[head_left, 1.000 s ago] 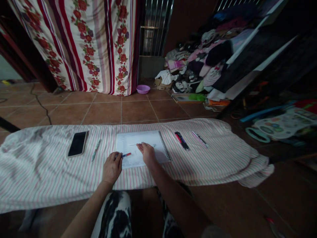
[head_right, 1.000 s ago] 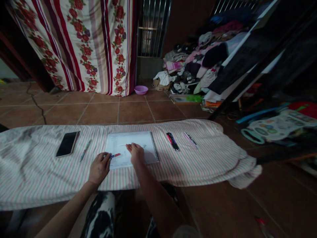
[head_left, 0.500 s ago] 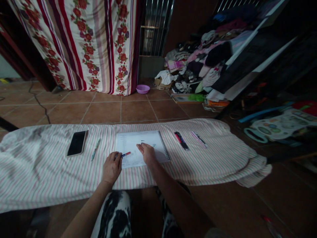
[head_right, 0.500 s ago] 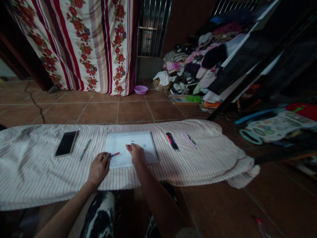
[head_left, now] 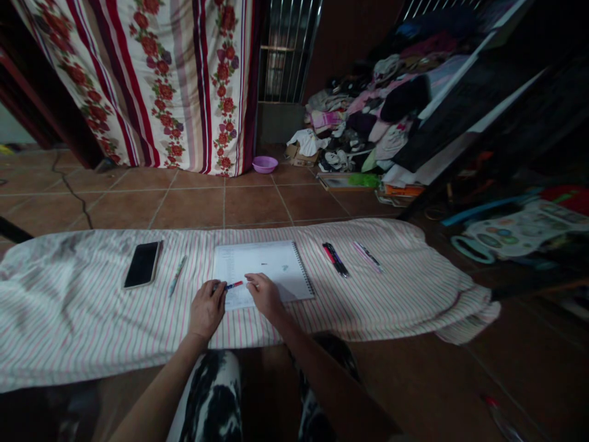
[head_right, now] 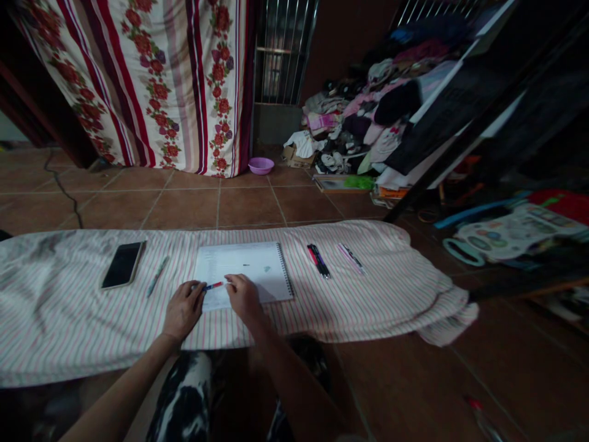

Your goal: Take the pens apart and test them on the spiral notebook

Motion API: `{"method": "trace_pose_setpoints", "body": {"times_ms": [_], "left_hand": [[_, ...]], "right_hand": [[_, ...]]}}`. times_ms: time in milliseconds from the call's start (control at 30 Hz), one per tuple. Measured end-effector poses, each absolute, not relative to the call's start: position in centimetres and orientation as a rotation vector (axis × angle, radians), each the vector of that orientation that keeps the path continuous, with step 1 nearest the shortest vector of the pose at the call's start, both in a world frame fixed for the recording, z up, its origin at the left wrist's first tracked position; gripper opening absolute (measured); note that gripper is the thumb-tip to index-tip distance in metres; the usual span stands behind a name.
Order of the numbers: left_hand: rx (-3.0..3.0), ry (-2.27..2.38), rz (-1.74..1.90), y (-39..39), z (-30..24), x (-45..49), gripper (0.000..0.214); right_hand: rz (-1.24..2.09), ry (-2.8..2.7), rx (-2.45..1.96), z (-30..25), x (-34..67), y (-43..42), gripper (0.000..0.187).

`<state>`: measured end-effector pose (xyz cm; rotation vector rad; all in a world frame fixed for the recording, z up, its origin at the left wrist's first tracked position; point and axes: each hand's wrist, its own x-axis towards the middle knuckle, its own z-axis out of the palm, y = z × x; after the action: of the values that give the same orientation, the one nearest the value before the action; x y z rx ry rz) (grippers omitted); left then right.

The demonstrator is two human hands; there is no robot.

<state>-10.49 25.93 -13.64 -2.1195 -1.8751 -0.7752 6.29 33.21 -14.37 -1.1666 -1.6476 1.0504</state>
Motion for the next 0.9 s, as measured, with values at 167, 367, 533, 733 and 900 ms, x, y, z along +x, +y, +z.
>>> {"method": "trace_pose_setpoints", "body": {"times_ms": [167,367,533,733,900], "left_hand": [[-2.152,-1.873,-0.774,25.8,-13.5,-10.5,0.026],[-2.15,-1.857,-0.782,25.8,-13.4,-10.5,0.025],[-2.148,-1.859,-0.799,25.8,-13.3,-10.4,0.023],[-2.137,-1.864,-0.849,25.8,-13.3,-10.4,0.023],[-2.143,-1.887,-0.855,25.8,-13.4,-10.4,0.024]], "right_hand": [[0.677,-2.083,-1.119,-14.3,6.0,32.7,0.027],[0.632,-2.065,-1.158,-14.4,5.9,32.3,0.02],[0.553,-2.058,-1.245,-13.9,6.7,32.2,0.025],[0.397,-2.163,-1.396,-13.4,6.5,32.5,0.023],[0.354,-2.175,-1.415,-13.3,6.3,32.2,0.024]]}}
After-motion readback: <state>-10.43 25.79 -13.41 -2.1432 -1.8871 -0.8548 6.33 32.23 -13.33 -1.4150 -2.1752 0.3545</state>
